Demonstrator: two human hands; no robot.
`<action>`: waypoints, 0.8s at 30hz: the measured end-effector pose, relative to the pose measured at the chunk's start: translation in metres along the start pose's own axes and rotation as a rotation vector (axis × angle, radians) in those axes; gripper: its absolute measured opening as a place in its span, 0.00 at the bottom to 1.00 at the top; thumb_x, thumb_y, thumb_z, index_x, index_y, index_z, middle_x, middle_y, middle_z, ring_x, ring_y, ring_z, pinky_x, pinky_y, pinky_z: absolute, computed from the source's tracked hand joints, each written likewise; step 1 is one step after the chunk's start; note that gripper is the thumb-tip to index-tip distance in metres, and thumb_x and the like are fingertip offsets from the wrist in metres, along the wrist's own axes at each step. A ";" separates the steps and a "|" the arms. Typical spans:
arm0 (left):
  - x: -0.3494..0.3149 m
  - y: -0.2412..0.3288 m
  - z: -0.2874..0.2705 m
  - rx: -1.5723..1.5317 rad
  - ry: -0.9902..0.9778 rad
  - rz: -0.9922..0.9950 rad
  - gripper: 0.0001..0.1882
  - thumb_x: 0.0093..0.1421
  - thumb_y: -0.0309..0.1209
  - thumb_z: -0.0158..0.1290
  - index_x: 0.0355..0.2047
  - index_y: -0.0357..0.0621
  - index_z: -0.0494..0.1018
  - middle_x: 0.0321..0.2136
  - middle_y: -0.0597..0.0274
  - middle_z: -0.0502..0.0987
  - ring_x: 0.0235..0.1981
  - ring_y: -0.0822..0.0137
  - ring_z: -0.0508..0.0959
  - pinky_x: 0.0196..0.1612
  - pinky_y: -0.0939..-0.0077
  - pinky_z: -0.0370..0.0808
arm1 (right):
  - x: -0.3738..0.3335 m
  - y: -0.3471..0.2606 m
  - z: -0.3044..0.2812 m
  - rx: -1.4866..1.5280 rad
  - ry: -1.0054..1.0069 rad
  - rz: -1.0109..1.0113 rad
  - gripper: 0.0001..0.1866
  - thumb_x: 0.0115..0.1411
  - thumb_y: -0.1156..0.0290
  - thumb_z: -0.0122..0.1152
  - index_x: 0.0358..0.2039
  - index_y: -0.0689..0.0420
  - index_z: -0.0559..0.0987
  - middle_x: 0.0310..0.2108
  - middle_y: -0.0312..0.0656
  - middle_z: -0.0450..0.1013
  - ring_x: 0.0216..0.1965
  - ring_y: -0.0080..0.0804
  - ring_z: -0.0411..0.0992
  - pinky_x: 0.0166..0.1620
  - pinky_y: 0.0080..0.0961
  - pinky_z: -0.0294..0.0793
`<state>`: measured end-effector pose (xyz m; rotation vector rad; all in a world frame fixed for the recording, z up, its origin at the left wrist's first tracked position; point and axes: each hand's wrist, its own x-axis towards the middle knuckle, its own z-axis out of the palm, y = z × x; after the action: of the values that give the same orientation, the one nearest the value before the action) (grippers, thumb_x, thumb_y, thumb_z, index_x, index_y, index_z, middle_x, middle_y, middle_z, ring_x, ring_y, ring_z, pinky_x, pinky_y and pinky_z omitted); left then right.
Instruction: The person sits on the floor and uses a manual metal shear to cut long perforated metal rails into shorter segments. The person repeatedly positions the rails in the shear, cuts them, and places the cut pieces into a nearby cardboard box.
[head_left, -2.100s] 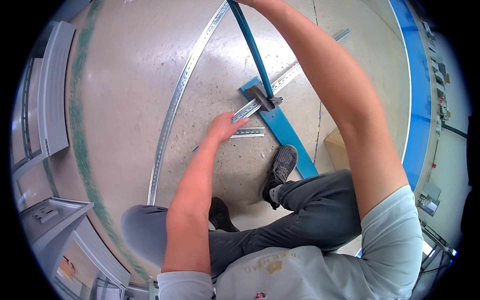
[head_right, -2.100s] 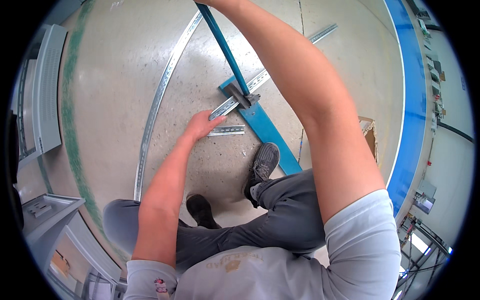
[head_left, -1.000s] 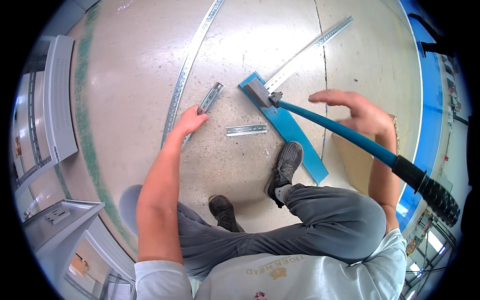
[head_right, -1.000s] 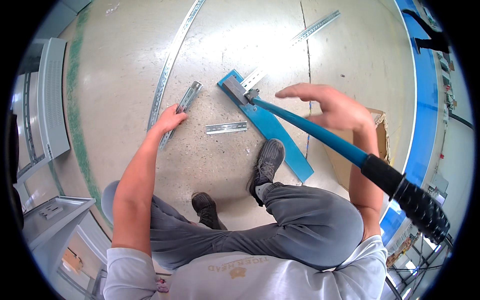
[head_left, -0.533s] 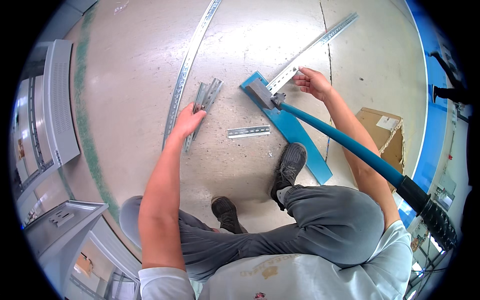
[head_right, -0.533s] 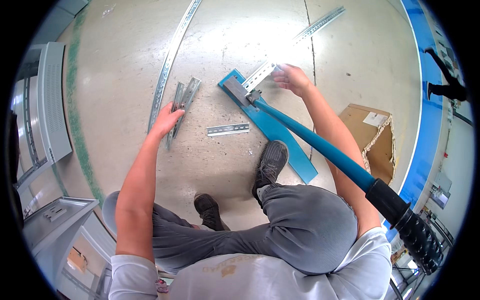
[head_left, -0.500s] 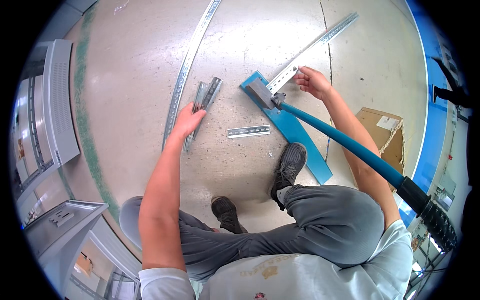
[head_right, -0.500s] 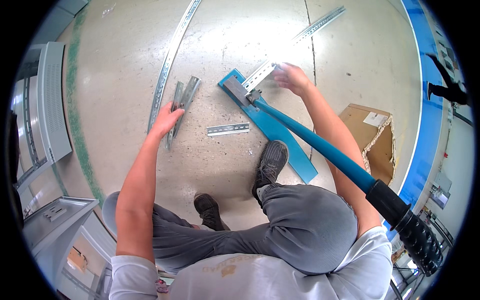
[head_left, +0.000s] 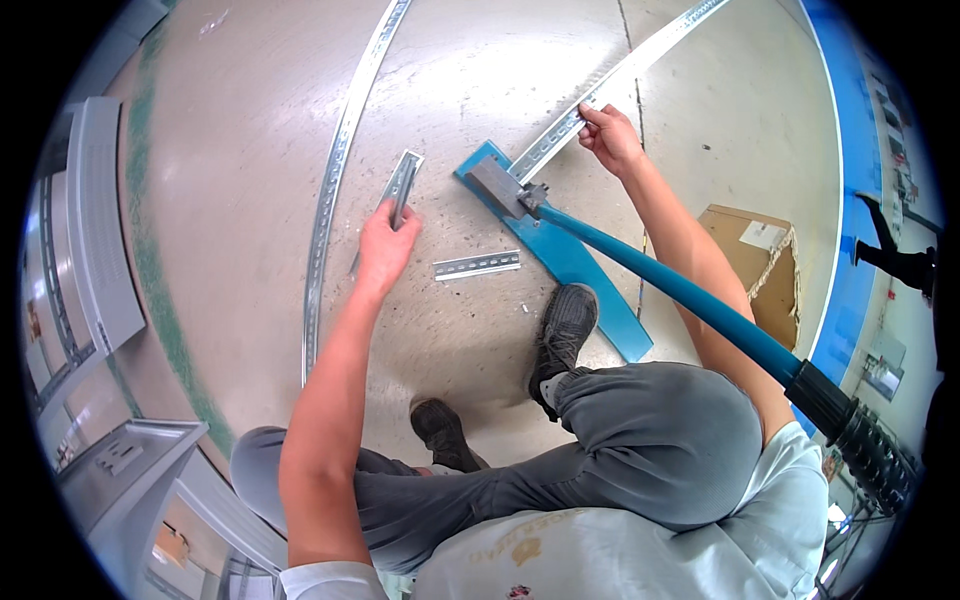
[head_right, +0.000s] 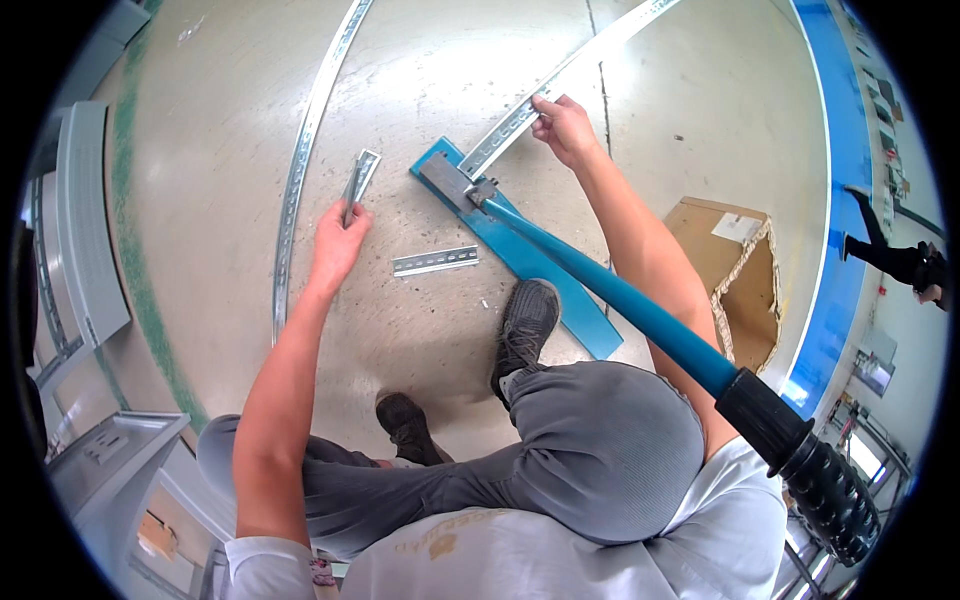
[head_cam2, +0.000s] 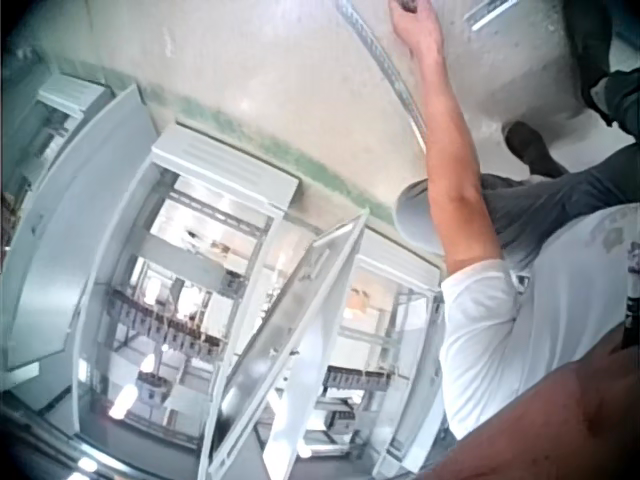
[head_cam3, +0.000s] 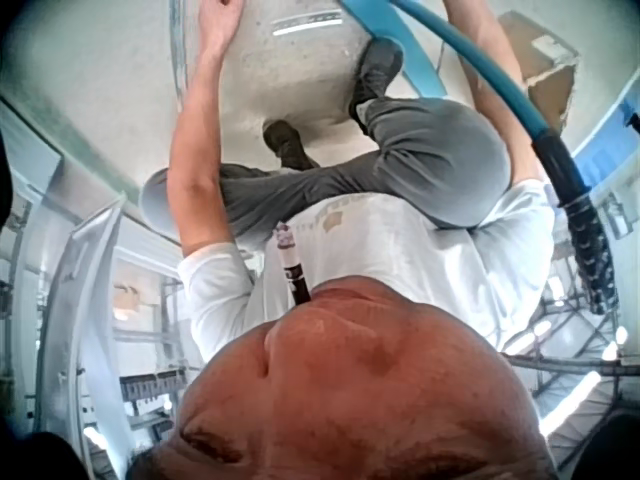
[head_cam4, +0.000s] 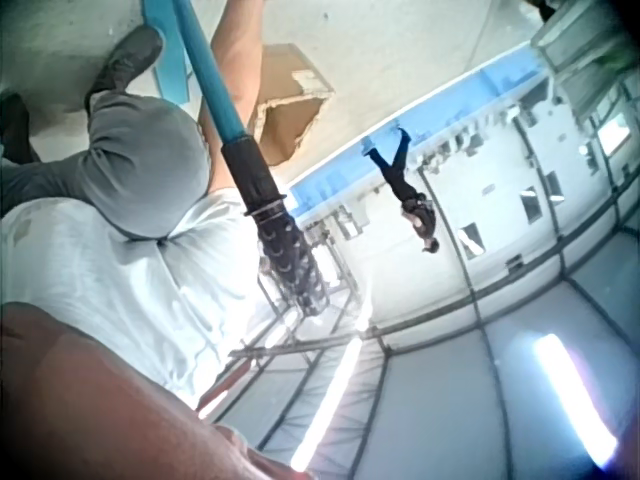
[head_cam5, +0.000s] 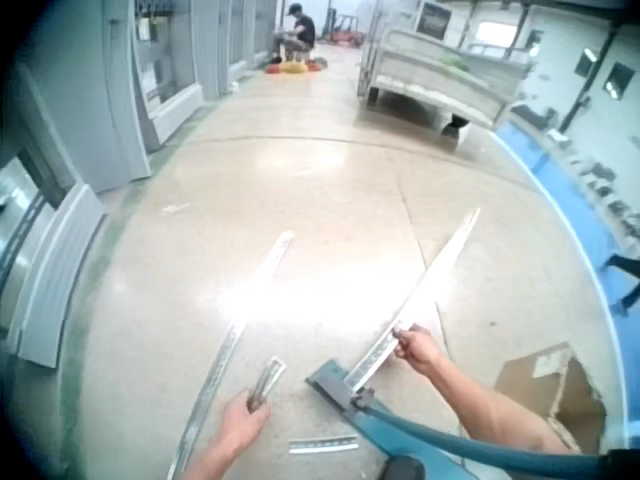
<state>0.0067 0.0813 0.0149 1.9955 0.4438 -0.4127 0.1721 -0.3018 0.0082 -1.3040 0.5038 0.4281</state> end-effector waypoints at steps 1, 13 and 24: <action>-0.004 0.002 0.011 -0.076 -0.030 -0.016 0.12 0.60 0.35 0.62 0.33 0.39 0.76 0.21 0.66 0.75 0.24 0.72 0.72 0.30 0.70 0.70 | 0.001 -0.005 0.000 0.015 -0.019 -0.002 0.08 0.69 0.73 0.61 0.42 0.61 0.72 0.33 0.38 0.73 0.26 0.22 0.69 0.29 0.21 0.70; -0.036 0.017 0.092 -0.831 -0.080 -0.321 0.11 0.63 0.35 0.64 0.36 0.43 0.75 0.26 0.64 0.77 0.18 0.79 0.67 0.22 0.80 0.65 | -0.014 0.006 -0.006 0.152 0.062 0.026 0.06 0.70 0.72 0.59 0.41 0.60 0.72 0.31 0.36 0.71 0.26 0.22 0.68 0.29 0.18 0.71; -0.042 0.024 0.097 -0.813 -0.123 -0.252 0.15 0.65 0.35 0.62 0.46 0.39 0.78 0.36 0.56 0.84 0.20 0.80 0.68 0.24 0.81 0.65 | -0.021 0.028 -0.010 0.131 0.129 0.039 0.08 0.70 0.73 0.59 0.45 0.60 0.73 0.35 0.38 0.73 0.29 0.26 0.71 0.32 0.24 0.74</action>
<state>-0.0280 -0.0216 0.0106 1.1263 0.6618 -0.4200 0.1383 -0.3059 -0.0042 -1.2016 0.6559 0.3386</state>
